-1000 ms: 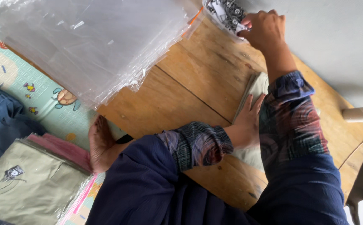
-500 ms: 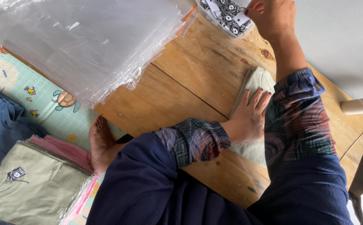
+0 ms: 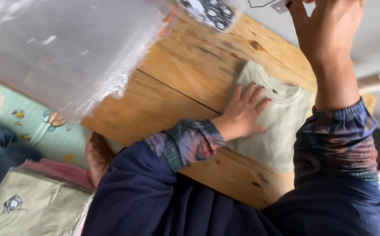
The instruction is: The person uses a lint roller on a green t-shirt, folds it, and then attaches a clothing tag to the neckline by hand.
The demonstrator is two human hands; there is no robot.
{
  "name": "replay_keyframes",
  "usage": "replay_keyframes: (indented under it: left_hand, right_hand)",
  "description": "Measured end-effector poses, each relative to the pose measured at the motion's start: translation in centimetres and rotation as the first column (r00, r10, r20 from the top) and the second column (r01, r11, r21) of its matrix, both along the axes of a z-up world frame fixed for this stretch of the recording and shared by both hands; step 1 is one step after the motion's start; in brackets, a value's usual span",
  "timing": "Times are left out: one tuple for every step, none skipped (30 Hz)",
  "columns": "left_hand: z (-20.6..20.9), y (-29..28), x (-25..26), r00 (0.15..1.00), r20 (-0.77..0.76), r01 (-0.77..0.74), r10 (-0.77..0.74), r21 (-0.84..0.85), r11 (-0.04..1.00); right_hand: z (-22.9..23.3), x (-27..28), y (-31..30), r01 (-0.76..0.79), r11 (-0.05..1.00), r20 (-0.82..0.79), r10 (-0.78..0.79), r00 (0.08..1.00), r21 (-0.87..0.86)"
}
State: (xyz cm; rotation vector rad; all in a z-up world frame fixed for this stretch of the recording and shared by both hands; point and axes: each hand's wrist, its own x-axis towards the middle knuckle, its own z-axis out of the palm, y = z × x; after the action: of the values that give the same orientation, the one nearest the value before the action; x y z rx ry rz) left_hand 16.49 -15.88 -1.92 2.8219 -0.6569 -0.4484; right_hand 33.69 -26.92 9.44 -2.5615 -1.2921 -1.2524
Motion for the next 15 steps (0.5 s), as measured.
replay_keyframes:
  left_hand:
    - [-1.8,-0.2,0.0,0.999,-0.006,0.035,-0.035,-0.004,0.999]
    - [-3.8,-0.5,-0.2,0.986,0.168,0.003,0.007,-0.063,0.998]
    - [-5.8,-0.9,-0.4,0.942,0.330,-0.020,0.064,-0.133,0.991]
    - [-5.2,-0.5,-1.0,0.946,0.322,0.017,0.027,-0.133,0.991]
    - [-4.6,-0.2,-1.4,0.958,0.285,0.023,0.007,-0.102,0.994]
    - [-4.0,0.0,-1.7,0.969,0.248,0.034,-0.016,-0.070,0.997]
    - [-2.7,0.3,-2.6,0.969,0.239,0.076,-0.057,-0.071,0.995]
    - [-1.2,0.8,-2.6,0.988,0.134,0.085,-0.073,-0.087,0.993]
    - [0.3,1.2,-2.5,0.996,0.027,0.092,-0.090,-0.099,0.991]
    - [1.0,1.1,-2.4,0.990,0.034,0.136,-0.134,-0.100,0.986]
    - [1.7,1.2,-2.3,0.989,-0.021,0.147,-0.149,-0.057,0.987]
    - [2.2,1.6,-2.2,0.986,-0.080,0.144,-0.144,-0.012,0.990]
    - [1.9,1.5,-2.1,0.982,-0.078,0.171,-0.171,-0.011,0.985]
    - [1.8,1.6,-2.0,0.980,-0.096,0.176,-0.173,0.020,0.984]
    - [1.7,1.9,-1.8,0.978,-0.114,0.181,-0.174,0.052,0.982]
  right_hand:
    - [0.9,-2.7,-1.2,0.035,0.999,-0.006,-0.035,0.999,-0.004]
    - [1.6,-5.6,-2.5,0.038,0.999,0.016,-0.037,0.999,-0.035]
    - [2.4,-8.5,-3.5,0.040,0.997,0.036,-0.037,0.999,-0.066]
    - [1.5,-10.7,-4.7,0.078,0.995,0.027,-0.077,0.997,-0.067]
    - [0.7,-12.9,-5.9,0.120,0.985,0.043,-0.115,0.992,-0.127]
    - [-0.2,-15.2,-7.1,0.163,0.969,0.059,-0.154,0.986,-0.186]
    - [-3.1,-17.2,-8.7,0.202,0.961,0.050,-0.196,0.979,-0.188]
    - [-5.8,-18.6,-10.1,0.181,0.968,-0.187,-0.214,0.959,-0.176]
    - [-8.4,-20.0,-11.4,0.163,0.975,-0.415,-0.211,0.885,-0.150]
    - [-8.7,-20.3,-13.5,0.206,0.967,-0.409,-0.250,0.877,-0.150]
    - [-8.9,-20.7,-15.5,0.296,0.954,-0.512,-0.279,0.812,-0.051]
    - [-9.4,-20.9,-17.0,0.376,0.926,-0.613,-0.272,0.742,0.044]
    - [-10.1,-19.8,-19.8,0.401,0.915,-0.611,-0.293,0.735,0.044]
    - [-10.8,-18.4,-22.5,0.510,0.860,-0.544,-0.436,0.717,-0.016]
    - [-11.4,-17.0,-25.1,0.614,0.786,-0.465,-0.569,0.678,-0.066]
